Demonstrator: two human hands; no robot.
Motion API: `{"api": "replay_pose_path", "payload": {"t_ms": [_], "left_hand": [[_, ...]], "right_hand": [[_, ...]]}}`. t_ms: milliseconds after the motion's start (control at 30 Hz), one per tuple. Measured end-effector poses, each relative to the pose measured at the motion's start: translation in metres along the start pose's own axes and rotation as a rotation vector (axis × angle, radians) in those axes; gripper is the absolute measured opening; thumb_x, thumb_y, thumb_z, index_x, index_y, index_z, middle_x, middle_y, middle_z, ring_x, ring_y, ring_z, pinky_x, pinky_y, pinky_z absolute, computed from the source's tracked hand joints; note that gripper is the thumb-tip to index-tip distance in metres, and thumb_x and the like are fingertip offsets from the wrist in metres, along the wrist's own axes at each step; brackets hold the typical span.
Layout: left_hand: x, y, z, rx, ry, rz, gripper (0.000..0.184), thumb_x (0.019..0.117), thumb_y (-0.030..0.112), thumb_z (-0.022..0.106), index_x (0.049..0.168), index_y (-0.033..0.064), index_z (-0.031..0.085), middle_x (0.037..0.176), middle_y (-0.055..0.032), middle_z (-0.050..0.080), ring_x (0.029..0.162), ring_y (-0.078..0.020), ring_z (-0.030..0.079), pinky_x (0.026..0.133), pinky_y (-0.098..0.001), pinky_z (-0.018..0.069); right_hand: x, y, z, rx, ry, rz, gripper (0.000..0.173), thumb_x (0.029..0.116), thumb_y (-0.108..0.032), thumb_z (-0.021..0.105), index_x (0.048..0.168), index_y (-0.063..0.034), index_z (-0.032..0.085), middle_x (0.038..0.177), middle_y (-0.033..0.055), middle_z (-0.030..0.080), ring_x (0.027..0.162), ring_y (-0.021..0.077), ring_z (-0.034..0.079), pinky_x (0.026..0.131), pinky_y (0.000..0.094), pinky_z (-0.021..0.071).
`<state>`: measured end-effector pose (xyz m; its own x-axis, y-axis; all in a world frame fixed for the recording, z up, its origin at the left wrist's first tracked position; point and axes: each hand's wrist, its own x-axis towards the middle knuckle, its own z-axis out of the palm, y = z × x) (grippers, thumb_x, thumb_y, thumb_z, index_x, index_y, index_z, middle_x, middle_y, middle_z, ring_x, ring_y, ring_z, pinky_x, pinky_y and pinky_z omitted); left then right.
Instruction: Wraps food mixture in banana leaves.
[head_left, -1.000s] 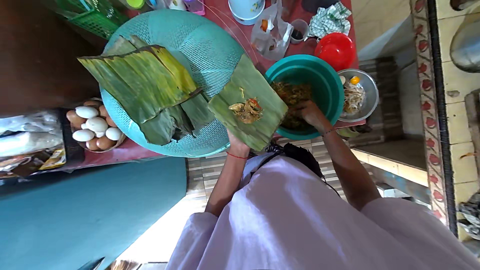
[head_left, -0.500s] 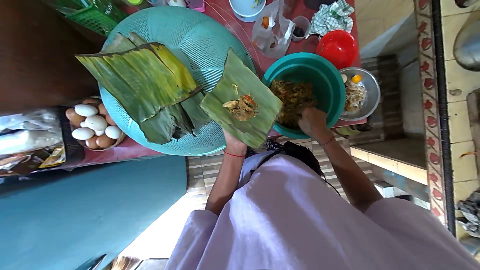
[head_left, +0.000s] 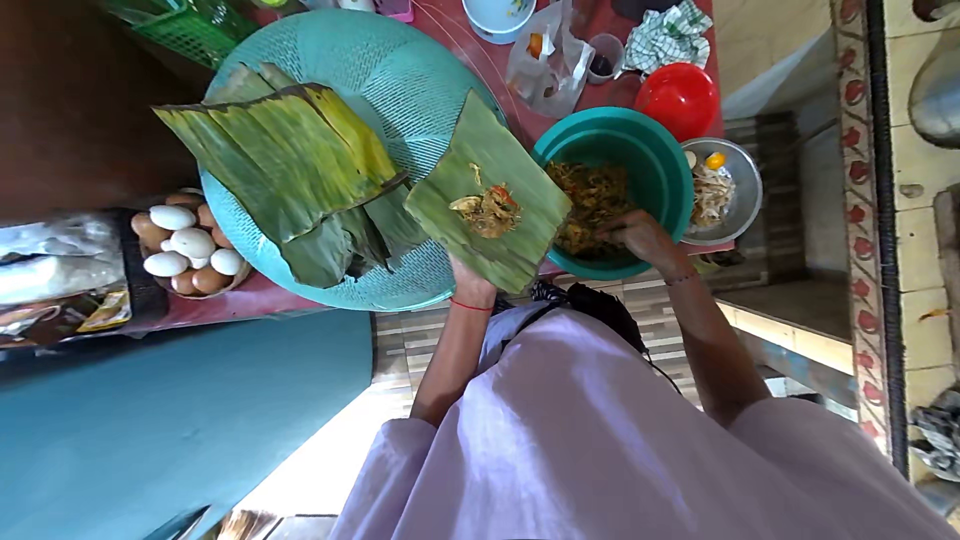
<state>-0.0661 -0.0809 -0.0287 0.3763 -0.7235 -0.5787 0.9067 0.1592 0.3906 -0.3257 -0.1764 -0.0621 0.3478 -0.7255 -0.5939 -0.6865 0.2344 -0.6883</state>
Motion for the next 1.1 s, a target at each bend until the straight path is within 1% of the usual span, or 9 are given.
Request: {"api": "replay_pose_path", "payload": {"t_ms": [100,167,400,633,733,800,867,967,1100], "left_hand": [[0.002,-0.001,0.003,0.019,0.041,0.006,0.055,0.1099,0.049,0.014,0.107,0.0204,0.060,0.094,0.0018,0.071,0.093,-0.0098,0.069,0.079,-0.0303,0.0594],[0.003,-0.002,0.006,0.031,0.066,-0.007,0.055,0.1094,0.050,0.014,0.107,0.0207,0.061,0.094,0.0017,0.071,0.092,-0.0103,0.070,0.078,-0.0310,0.0598],[0.010,-0.014,0.010,0.074,0.004,-0.056,0.062,0.1086,0.052,0.007,0.106,0.0222,0.062,0.093,0.0025,0.072,0.091,-0.0092,0.070,0.078,-0.0296,0.0600],[-0.001,-0.035,0.023,0.182,0.017,-0.206,0.061,0.1088,0.051,0.007,0.104,0.0214,0.060,0.089,0.0031,0.070,0.086,-0.0081,0.069,0.074,-0.0279,0.0589],[-0.011,-0.042,0.026,0.231,-0.003,-0.227,0.057,0.1105,0.046,0.009,0.105,0.0207,0.060,0.087,0.0040,0.070,0.084,-0.0063,0.068,0.074,-0.0265,0.0587],[-0.017,-0.043,0.025,0.275,-0.032,-0.232,0.057,0.1106,0.046,0.008,0.106,0.0205,0.059,0.088,0.0043,0.069,0.084,-0.0055,0.068,0.074,-0.0260,0.0583],[-0.020,-0.043,0.021,0.290,-0.078,-0.229,0.058,0.1104,0.047,0.008,0.106,0.0218,0.060,0.089,0.0052,0.071,0.086,-0.0048,0.068,0.075,-0.0253,0.0586],[-0.023,-0.041,0.029,0.257,-0.017,-0.248,0.056,0.1111,0.043,0.009,0.102,0.0204,0.059,0.085,0.0036,0.070,0.082,-0.0062,0.069,0.072,-0.0260,0.0586],[-0.022,-0.039,0.029,0.247,-0.063,-0.231,0.055,0.1111,0.042,0.009,0.103,0.0209,0.060,0.087,0.0040,0.071,0.084,-0.0061,0.069,0.074,-0.0260,0.0590]], "right_hand": [[-0.009,-0.004,-0.012,0.087,0.020,0.007,0.018,0.1029,-0.017,0.061,0.106,-0.0084,0.077,0.086,0.0058,0.069,0.067,0.0109,0.051,0.064,0.0336,0.0445],[-0.013,-0.002,-0.020,0.132,0.032,0.008,0.019,0.1027,-0.015,0.059,0.107,-0.0076,0.076,0.083,0.0031,0.066,0.063,0.0062,0.047,0.060,0.0266,0.0416],[-0.061,-0.027,-0.062,0.102,0.091,-0.044,0.023,0.1054,-0.020,0.055,0.108,-0.0096,0.075,0.077,0.0009,0.061,0.059,0.0064,0.043,0.054,0.0240,0.0370],[-0.097,-0.095,-0.069,0.112,0.174,-0.253,0.022,0.1022,-0.008,0.054,0.107,-0.0044,0.075,0.077,-0.0037,0.064,0.057,-0.0014,0.047,0.052,0.0157,0.0407],[-0.091,-0.105,-0.050,-0.004,0.176,-0.306,0.023,0.1043,-0.015,0.055,0.109,-0.0078,0.076,0.085,0.0011,0.069,0.062,0.0047,0.053,0.055,0.0235,0.0457],[-0.084,-0.111,-0.029,-0.143,0.243,-0.336,0.021,0.1046,-0.014,0.057,0.111,-0.0068,0.076,0.097,0.0097,0.073,0.078,0.0189,0.066,0.070,0.0430,0.0546],[-0.077,-0.114,-0.007,-0.325,0.364,-0.398,0.020,0.1044,-0.013,0.058,0.113,-0.0052,0.075,0.103,0.0157,0.073,0.085,0.0316,0.071,0.072,0.0559,0.0569],[-0.069,-0.115,0.017,-0.532,0.545,-0.454,0.022,0.1029,-0.011,0.059,0.116,-0.0052,0.074,0.097,0.0182,0.070,0.075,0.0365,0.070,0.057,0.0538,0.0542],[-0.070,-0.113,0.024,-0.611,0.678,-0.497,0.025,0.1023,-0.011,0.058,0.120,-0.0037,0.074,0.094,0.0206,0.069,0.073,0.0373,0.069,0.054,0.0497,0.0532]]}}
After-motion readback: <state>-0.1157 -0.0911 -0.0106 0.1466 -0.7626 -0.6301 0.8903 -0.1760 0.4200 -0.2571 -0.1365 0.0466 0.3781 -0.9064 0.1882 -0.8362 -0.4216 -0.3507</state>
